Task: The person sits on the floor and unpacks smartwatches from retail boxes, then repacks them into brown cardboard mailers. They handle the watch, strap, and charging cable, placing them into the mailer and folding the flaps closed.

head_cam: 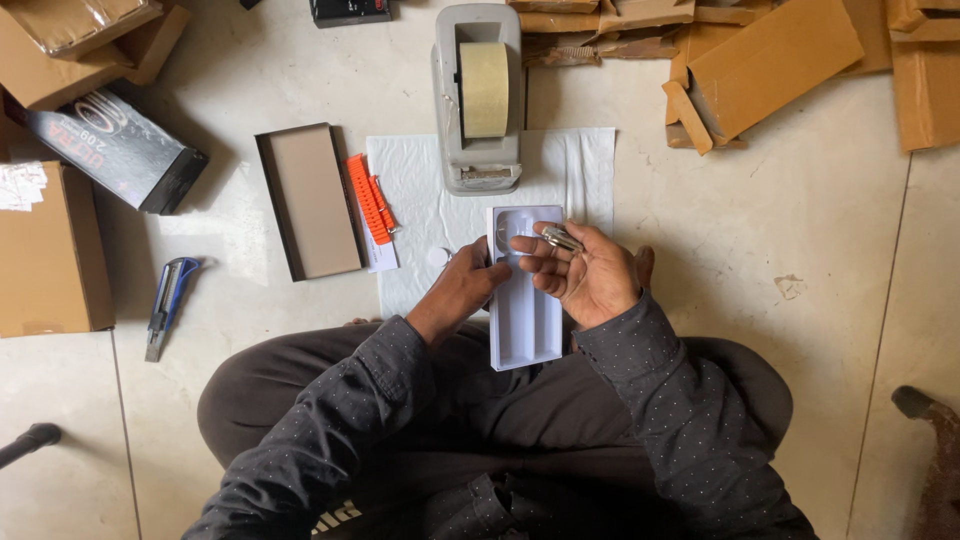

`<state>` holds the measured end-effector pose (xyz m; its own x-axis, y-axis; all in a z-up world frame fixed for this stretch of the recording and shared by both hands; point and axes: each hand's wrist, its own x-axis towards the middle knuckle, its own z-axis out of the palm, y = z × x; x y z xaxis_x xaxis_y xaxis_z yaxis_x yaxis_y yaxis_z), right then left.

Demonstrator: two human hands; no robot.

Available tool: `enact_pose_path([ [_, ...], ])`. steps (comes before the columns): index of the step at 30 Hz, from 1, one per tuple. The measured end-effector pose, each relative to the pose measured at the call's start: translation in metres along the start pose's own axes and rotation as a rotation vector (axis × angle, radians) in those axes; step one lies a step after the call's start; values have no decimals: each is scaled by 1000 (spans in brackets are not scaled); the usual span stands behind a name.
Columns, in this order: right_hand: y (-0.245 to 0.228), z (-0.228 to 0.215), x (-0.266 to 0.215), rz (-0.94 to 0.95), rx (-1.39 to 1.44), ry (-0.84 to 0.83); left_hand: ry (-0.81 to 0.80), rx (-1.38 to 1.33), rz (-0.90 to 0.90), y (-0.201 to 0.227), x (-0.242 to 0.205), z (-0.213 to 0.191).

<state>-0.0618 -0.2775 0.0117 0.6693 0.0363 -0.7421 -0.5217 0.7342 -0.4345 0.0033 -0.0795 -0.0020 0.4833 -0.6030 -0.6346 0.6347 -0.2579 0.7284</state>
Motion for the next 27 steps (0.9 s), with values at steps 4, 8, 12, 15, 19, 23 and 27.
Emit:
enact_pose_path([
  [4, -2, 5, -1, -21, 27, -20, 12, 49, -19, -2, 2, 0],
  [8, -7, 19, -6, -147, 4, -119, 20, 62, -38, -2, 1, -1],
  [12, -11, 42, -14, -382, -217, -255, 20, 18, -20, -1, 5, 1],
  [15, -8, 56, -23, -550, -481, -217, 26, 46, -19, -4, 5, 1],
  [19, -4, 68, -31, -984, -984, -10, 18, 52, 0, -5, 5, 0],
  [23, -3, 71, -33, -1161, -1107, -9, 16, 40, -9, -3, 4, 1],
  [27, -2, 69, -31, -1207, -1162, 11, 11, 32, -3, 0, 3, 0],
])
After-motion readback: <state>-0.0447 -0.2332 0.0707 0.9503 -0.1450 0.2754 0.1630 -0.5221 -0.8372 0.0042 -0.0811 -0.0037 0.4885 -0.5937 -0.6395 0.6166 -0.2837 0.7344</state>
